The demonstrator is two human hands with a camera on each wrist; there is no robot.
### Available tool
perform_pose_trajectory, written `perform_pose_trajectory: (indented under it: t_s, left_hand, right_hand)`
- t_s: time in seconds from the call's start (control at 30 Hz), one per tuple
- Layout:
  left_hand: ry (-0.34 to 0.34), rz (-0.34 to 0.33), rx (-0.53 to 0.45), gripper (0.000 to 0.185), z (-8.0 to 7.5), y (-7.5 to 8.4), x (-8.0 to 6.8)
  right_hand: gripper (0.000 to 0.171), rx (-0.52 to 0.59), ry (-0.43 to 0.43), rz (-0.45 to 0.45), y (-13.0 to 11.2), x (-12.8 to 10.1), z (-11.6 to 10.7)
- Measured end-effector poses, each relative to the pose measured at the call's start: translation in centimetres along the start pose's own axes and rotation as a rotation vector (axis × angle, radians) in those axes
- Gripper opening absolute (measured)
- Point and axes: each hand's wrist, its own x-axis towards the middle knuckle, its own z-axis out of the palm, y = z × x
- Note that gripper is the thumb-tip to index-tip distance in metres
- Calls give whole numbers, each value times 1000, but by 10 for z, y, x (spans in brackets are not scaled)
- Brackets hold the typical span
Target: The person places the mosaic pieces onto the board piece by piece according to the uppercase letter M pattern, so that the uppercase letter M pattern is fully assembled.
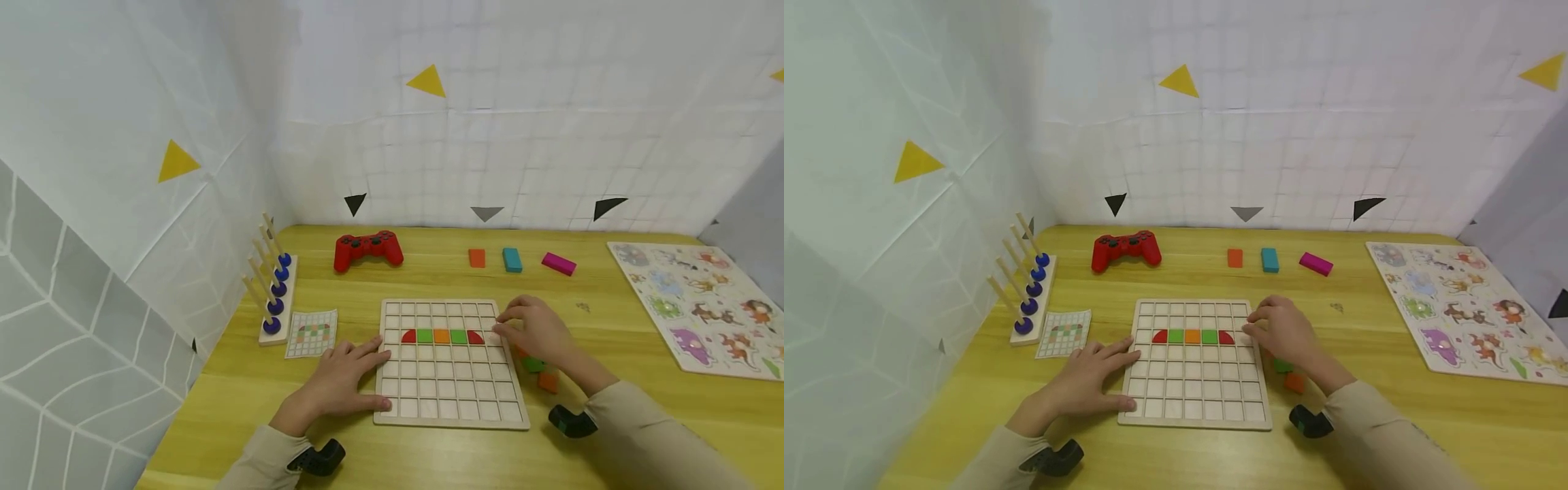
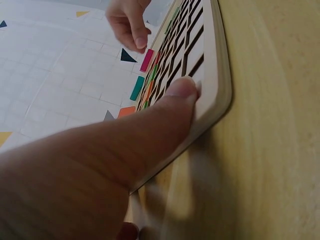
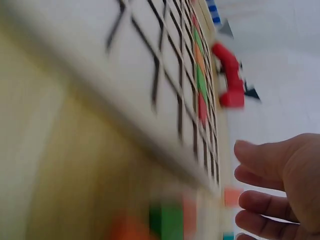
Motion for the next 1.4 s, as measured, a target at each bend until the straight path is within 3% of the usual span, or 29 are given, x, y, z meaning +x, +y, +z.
perform_pose_trajectory:
  t_s: [0.13, 0.3, 0.4, 0.6, 0.73, 0.83, 1.0, 1.2, 1.4]
  left_hand:
    - [3, 3, 3, 80, -1, 0, 0]
    - [6, 1, 1, 80, -2, -1, -1]
    - [5, 8, -4, 80, -1, 0, 0]
    - [4, 8, -5, 80, 0, 0, -1]
    - [4, 11, 0, 80, 0, 0, 0]
    - [-3, 9, -2, 80, -1, 0, 0]
    - [0, 6, -9, 80, -3, 1, 0]
    - [16, 6, 2, 80, 1, 5, 1]
    - [26, 18, 12, 79, 5, 9, 2]
  right_hand:
    - [15, -20, -46, 65, 29, -12, -18]
    - [13, -69, -66, 37, 50, -28, -25]
    - [14, -79, -50, 5, 58, -35, -24]
    - [19, -91, -16, 26, 65, -39, -21]
    - [37, -90, -15, 88, 67, -40, -21]
    - [45, -78, -24, 146, 66, -39, -21]
    - [38, -60, -15, 189, 62, -38, -23]
    - [36, 3, 49, 155, 37, -27, -18]
    - [31, 46, 25, 107, 0, -9, -6]
